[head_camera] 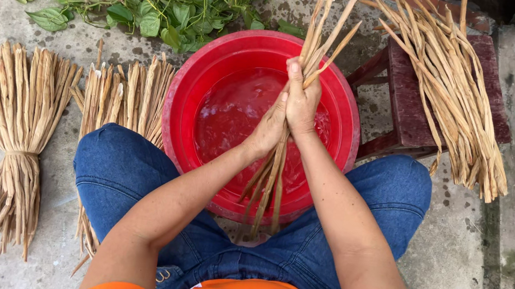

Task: The person sits on the floor and repeatedly washes bundles of dried sticks in a red basin of water. They scrub the sticks by hand, rinse them, and place the cleaned sticks into a growing pile beside the basin.

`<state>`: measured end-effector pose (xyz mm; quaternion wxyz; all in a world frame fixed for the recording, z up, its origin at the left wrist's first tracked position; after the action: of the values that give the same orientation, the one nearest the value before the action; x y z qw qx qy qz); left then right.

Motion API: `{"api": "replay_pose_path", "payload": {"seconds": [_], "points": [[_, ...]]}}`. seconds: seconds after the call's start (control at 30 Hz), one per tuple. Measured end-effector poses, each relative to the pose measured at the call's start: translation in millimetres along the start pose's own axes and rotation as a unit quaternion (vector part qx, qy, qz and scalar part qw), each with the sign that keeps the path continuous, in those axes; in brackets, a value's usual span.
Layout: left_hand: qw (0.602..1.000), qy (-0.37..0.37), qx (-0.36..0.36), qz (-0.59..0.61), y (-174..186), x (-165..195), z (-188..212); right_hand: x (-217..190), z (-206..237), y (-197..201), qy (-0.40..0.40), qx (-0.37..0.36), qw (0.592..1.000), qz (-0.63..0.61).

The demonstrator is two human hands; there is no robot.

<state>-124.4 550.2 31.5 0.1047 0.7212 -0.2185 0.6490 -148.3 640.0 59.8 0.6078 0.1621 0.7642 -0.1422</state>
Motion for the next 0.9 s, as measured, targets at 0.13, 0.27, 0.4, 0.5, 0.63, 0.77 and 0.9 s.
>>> {"api": "replay_pose_path", "payload": {"seconds": [0.13, 0.27, 0.4, 0.5, 0.63, 0.77, 0.9], "points": [[0.986, 0.135, 0.005, -0.096, 4, -4, 6, -8, -18, 3, -0.042, -0.060, 0.996, -0.050], [0.989, 0.112, -0.022, -0.098, -2, 1, 18, -31, -40, 33, -0.126, -0.063, 0.913, -0.384], [0.994, 0.073, -0.076, 0.013, -15, 5, 30, -47, -47, 57, -0.100, -0.083, 0.885, -0.447], [0.989, 0.119, -0.082, 0.035, -10, 3, 29, -52, -39, 49, -0.113, -0.087, 0.908, -0.393], [0.982, 0.175, -0.026, 0.061, 9, 4, 14, -66, -14, 1, 0.020, -0.131, 0.985, -0.114], [0.978, 0.174, -0.022, -0.117, 9, 8, 19, -44, 0, -16, -0.143, -0.081, 0.986, 0.039], [0.977, -0.014, -0.034, -0.212, -4, 31, 34, -14, -26, 22, -0.262, 0.003, 0.948, -0.181]]}}
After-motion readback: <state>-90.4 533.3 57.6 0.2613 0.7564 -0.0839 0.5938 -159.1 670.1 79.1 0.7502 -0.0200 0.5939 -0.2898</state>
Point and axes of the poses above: each hand's wrist, its own z-axis away from the middle knuckle, its own y-axis out of the back of the hand, x = y × z, the point moved 4 cm from there along -z, towards the middle knuckle, and after that the axes turned 4 degrees about -z, right-handed, at the moved point
